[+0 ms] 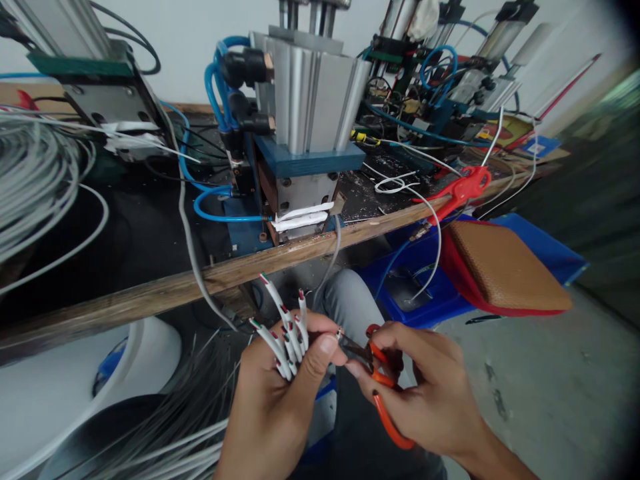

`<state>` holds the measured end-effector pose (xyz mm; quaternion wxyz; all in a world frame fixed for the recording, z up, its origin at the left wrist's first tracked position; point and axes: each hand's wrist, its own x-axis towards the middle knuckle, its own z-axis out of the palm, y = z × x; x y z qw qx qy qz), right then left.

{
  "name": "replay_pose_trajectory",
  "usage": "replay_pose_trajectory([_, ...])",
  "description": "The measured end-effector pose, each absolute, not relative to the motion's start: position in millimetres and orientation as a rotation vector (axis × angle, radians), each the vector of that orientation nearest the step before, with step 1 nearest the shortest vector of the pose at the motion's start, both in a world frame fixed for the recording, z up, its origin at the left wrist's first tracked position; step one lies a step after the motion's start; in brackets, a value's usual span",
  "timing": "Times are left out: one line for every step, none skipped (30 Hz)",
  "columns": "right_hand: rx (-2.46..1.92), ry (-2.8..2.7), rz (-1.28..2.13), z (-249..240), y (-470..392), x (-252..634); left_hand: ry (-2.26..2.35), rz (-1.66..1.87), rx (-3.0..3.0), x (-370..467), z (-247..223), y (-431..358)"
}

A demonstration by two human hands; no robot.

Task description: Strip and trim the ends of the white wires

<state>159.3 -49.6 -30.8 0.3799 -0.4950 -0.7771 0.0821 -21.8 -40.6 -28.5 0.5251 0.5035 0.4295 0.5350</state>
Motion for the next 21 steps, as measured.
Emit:
replay_pose_trajectory([-1.265,-1.986,0.212,-31.1,-49.5,159.4,1.033,1.284,1.21,-22.3,-29.2,-40.1])
replay_pose_trajectory([-1.264,-1.985,0.216,-31.3,-49.4,159.6,1.042,1.282,1.213,-22.3,-29.9,-40.0])
replay_pose_trajectory([-1.262,-1.983,0.222,-31.3,-49.2,159.8,1.044,1.287,1.222,-22.1,-30.5,-40.1])
replay_pose_trajectory([-1.264,-1.982,0.228,-31.3,-49.2,160.2,1.056,1.285,1.229,-21.9,-31.0,-40.4])
replay_pose_trajectory([-1.268,-1.984,0.234,-31.0,-49.1,160.7,1.069,1.287,1.243,-21.8,-31.5,-40.7])
replay_pose_trajectory([-1.268,-1.988,0.237,-30.4,-49.1,161.3,1.088,1.289,1.259,-21.9,-32.0,-41.0])
replay_pose_trajectory([-1.269,-1.997,0.24,-29.6,-49.1,162.0,1.109,1.293,1.278,-22.1,-32.4,-41.1])
replay_pose_trajectory([-1.273,-2.008,0.244,-28.6,-49.3,162.7,1.137,1.29,1.298,-22.4,-32.7,-41.1])
replay_pose_trajectory([-1.276,-2.019,0.246,-27.3,-49.4,163.5,1.164,1.288,1.317,-22.5,-32.8,-40.7])
replay_pose_trajectory([-1.278,-2.03,0.248,-26.0,-49.6,164.3,1.182,1.292,1.339,-22.4,-32.6,-40.2])
replay_pose_trajectory([-1.284,-2.04,0.251,-24.7,-49.8,165.1,1.201,1.295,1.356,-22.0,-32.1,-39.6])
replay_pose_trajectory([-1.29,-2.047,0.252,-23.5,-50.0,165.7,1.212,1.3,1.373,-21.4,-31.4,-38.9])
replay_pose_trajectory([-1.296,-2.052,0.251,-22.5,-50.0,166.3,1.218,1.316,1.387,-20.6,-30.5,-38.3])
replay_pose_trajectory([-1.297,-2.053,0.246,-21.8,-49.9,166.8,1.218,1.333,1.396,-19.7,-29.6,-37.8])
replay_pose_trajectory([-1.293,-2.051,0.238,-21.5,-49.7,167.2,1.22,1.343,1.395,-19.0,-28.8,-37.5])
replay_pose_trajectory([-1.288,-2.05,0.229,-21.6,-49.3,167.4,1.231,1.344,1.376,-18.5,-28.2,-37.4])
replay_pose_trajectory([-1.28,-2.045,0.216,-22.0,-48.9,167.4,1.238,1.338,1.352,-18.3,-27.9,-37.6])
replay_pose_trajectory([-1.273,-2.04,0.2,-22.7,-48.4,167.4,1.242,1.325,1.331,-18.3,-28.0,-38.0])
replay_pose_trajectory([-1.269,-2.035,0.186,-23.6,-47.8,167.2,1.253,1.305,1.304,-18.5,-28.3,-38.6])
replay_pose_trajectory([-1.264,-2.029,0.166,-24.6,-47.2,166.9,1.261,1.288,1.284,-18.5,-28.7,-39.4])
replay_pose_trajectory([-1.258,-2.026,0.143,-25.7,-46.7,166.6,1.258,1.271,1.276,-18.3,-29.3,-40.4])
